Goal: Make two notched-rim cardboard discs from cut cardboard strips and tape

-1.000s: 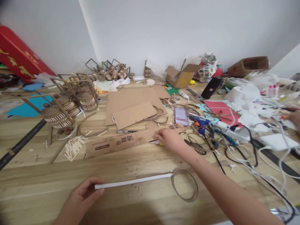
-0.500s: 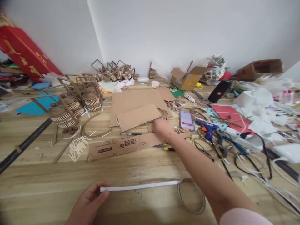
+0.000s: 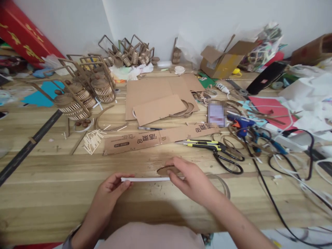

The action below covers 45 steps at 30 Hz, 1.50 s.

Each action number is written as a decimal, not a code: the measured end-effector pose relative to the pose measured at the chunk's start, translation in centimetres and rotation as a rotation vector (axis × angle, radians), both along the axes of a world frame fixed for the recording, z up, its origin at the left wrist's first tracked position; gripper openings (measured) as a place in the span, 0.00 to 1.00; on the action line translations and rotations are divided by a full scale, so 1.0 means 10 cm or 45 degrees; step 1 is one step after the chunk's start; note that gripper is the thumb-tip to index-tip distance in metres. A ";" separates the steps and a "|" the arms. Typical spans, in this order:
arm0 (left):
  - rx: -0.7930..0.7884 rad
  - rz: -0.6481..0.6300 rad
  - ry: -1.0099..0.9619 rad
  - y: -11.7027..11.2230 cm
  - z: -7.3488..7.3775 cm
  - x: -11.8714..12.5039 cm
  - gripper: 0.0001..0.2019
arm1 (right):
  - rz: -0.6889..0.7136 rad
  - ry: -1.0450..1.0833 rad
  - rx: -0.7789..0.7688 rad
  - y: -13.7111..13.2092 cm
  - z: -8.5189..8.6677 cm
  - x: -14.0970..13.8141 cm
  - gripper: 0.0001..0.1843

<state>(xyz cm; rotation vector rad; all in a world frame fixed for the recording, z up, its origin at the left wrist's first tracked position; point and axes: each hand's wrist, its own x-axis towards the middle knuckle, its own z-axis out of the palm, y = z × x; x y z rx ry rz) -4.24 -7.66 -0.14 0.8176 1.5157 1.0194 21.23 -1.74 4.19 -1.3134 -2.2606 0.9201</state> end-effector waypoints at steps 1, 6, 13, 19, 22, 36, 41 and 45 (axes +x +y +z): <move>0.008 -0.005 0.015 0.00 0.00 0.00 0.19 | -0.010 0.025 0.010 -0.06 -0.07 -0.01 0.10; 0.023 -0.013 0.063 -0.01 0.00 0.00 0.18 | 0.008 0.061 0.041 -0.12 -0.24 -0.04 0.09; 0.021 0.005 0.028 -0.02 0.01 0.01 0.17 | 0.078 0.058 0.003 -0.13 -0.27 -0.09 0.10; 0.117 -0.083 0.085 0.01 0.09 0.04 0.15 | 0.144 0.025 0.029 -0.13 -0.26 -0.15 0.11; 0.213 -0.185 0.139 0.08 0.20 0.13 0.12 | 0.132 -0.006 0.011 -0.14 -0.27 -0.16 0.10; 1.212 -0.554 0.939 0.22 0.17 0.62 0.07 | 0.073 0.158 -0.002 -0.11 -0.32 -0.15 0.06; 1.433 -0.595 1.053 0.25 0.16 0.65 0.08 | 0.067 0.172 0.047 -0.08 -0.34 -0.15 0.10; 1.463 -0.632 1.125 0.27 0.18 0.65 0.10 | 0.059 0.179 0.070 -0.06 -0.37 -0.15 0.11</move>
